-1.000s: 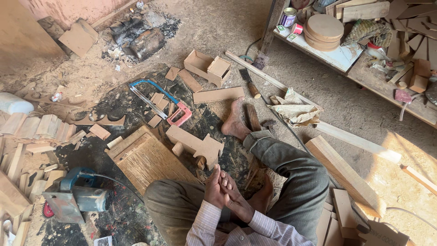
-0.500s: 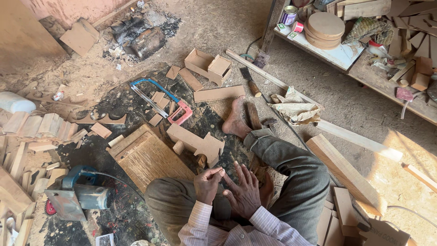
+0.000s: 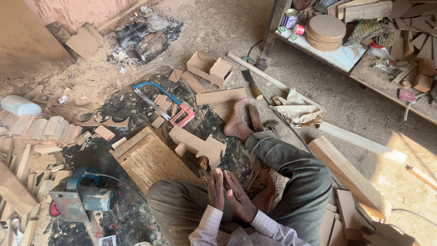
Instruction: The person sits on the workshop floor and assembles a small wooden box. They sand small wooden pieces by hand, fit pieces into the box, hold the box up to check the fit, and continue sanding and fitting parts together.
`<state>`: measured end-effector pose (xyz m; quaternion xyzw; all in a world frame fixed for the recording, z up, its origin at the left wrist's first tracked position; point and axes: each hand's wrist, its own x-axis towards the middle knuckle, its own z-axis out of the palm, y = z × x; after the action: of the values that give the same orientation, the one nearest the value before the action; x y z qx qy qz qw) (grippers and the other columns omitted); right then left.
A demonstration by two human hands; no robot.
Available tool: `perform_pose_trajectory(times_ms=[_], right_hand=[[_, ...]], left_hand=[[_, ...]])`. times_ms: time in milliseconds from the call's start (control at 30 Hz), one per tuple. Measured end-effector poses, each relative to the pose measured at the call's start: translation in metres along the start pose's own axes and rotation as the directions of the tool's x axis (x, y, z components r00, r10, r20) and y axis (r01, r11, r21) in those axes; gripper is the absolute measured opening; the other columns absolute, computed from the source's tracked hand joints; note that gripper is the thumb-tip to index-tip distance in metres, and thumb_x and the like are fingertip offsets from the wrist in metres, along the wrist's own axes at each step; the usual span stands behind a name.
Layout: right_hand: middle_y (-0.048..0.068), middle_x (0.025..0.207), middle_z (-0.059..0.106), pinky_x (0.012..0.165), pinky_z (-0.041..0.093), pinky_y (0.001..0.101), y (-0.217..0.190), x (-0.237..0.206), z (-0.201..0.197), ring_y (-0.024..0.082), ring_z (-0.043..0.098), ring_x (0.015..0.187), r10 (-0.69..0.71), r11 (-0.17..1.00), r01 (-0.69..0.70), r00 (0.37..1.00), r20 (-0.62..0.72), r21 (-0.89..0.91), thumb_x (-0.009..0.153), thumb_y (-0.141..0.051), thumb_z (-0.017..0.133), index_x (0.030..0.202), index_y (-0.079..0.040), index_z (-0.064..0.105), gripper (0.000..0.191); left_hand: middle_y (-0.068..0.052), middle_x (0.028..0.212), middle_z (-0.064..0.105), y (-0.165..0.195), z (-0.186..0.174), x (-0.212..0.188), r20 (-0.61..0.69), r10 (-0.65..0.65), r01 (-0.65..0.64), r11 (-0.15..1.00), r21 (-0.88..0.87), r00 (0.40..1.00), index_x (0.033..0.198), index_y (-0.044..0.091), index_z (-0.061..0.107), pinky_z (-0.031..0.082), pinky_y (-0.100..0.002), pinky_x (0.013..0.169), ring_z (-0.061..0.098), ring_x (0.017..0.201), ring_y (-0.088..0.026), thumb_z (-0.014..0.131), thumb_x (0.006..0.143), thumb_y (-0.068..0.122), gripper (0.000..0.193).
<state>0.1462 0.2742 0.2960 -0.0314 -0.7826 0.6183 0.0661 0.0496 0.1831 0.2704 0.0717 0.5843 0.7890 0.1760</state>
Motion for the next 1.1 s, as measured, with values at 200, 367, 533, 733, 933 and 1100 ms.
perform_pose_trajectory(times_ms=[200, 367, 533, 733, 933, 1100], right_hand=[[0.015, 0.175, 0.008, 0.129, 0.011, 0.0438, 0.014, -0.002, 0.002, 0.032, 0.003, 0.162, -0.007, 0.992, 0.010, 1.000, 0.019, -0.123, 0.109, -0.052, 0.026, 0.166, -0.008, 0.016, 0.072], [0.018, 0.176, 0.009, 0.130, 0.009, 0.0441, 0.004, -0.004, 0.002, 0.033, 0.003, 0.164, -0.110, 0.983, 0.118, 0.992, 0.065, -0.137, 0.110, -0.054, 0.030, 0.165, -0.007, 0.018, 0.074], [0.020, 0.176, 0.007, 0.130, 0.012, 0.0459, -0.010, -0.002, 0.002, 0.034, 0.003, 0.165, -0.150, 0.981, 0.159, 0.985, 0.091, -0.107, 0.110, -0.057, 0.030, 0.165, -0.006, 0.030, 0.075], [0.015, 0.174, 0.016, 0.128, 0.021, 0.0456, 0.005, 0.006, 0.006, 0.032, 0.018, 0.161, 0.143, 0.805, -0.162, 0.987, 0.078, 0.570, 0.103, -0.065, 0.023, 0.165, -0.007, 0.014, 0.086], [0.012, 0.177, 0.004, 0.128, 0.006, 0.0432, 0.010, 0.004, 0.003, 0.028, -0.002, 0.162, 0.023, 0.999, -0.023, 1.000, 0.012, 0.046, 0.108, -0.056, 0.023, 0.166, -0.003, 0.009, 0.080], [0.017, 0.174, 0.007, 0.128, 0.013, 0.0448, -0.016, -0.004, -0.003, 0.032, 0.007, 0.161, -0.096, 0.991, 0.090, 0.993, 0.062, 0.099, 0.104, -0.050, 0.050, 0.162, -0.003, 0.008, 0.086]], left_hand=[[-0.003, 0.077, 0.062, 0.030, 0.018, -0.018, 0.027, -0.133, 0.136, 0.975, -0.175, 0.991, 0.104, 0.009, 0.063, 0.054, -0.028, 0.064, 0.062, 0.068, -0.012, 0.056, 0.098, 0.036, 0.028], [-0.004, 0.067, 0.054, 0.027, 0.016, -0.014, 0.074, -0.166, 0.180, 0.938, -0.296, 0.983, 0.085, 0.005, 0.059, 0.048, -0.028, 0.055, 0.054, 0.059, -0.014, 0.056, 0.105, 0.036, 0.036], [-0.004, 0.055, 0.048, 0.034, 0.012, 0.004, 0.214, -0.322, 0.387, 0.759, -0.523, 0.922, 0.071, 0.010, 0.048, 0.046, -0.031, 0.046, 0.053, 0.050, -0.018, 0.057, 0.104, 0.045, 0.049], [-0.006, 0.074, 0.060, 0.063, 0.021, -0.003, 0.235, -0.328, 0.403, 0.783, -0.475, 0.915, 0.098, 0.004, 0.067, 0.059, -0.036, 0.066, 0.066, 0.069, -0.019, 0.054, 0.095, 0.037, 0.035], [-0.006, 0.074, 0.059, 0.045, 0.022, -0.006, 0.101, -0.218, 0.235, 0.952, -0.196, 0.971, 0.098, 0.001, 0.063, 0.058, -0.036, 0.055, 0.063, 0.060, -0.019, 0.056, 0.101, 0.033, 0.033], [-0.006, 0.066, 0.053, 0.018, 0.010, 0.002, 0.196, -0.240, 0.302, 0.862, -0.408, 0.951, 0.086, 0.005, 0.056, 0.054, -0.032, 0.050, 0.061, 0.054, -0.021, 0.058, 0.109, 0.036, 0.039]])
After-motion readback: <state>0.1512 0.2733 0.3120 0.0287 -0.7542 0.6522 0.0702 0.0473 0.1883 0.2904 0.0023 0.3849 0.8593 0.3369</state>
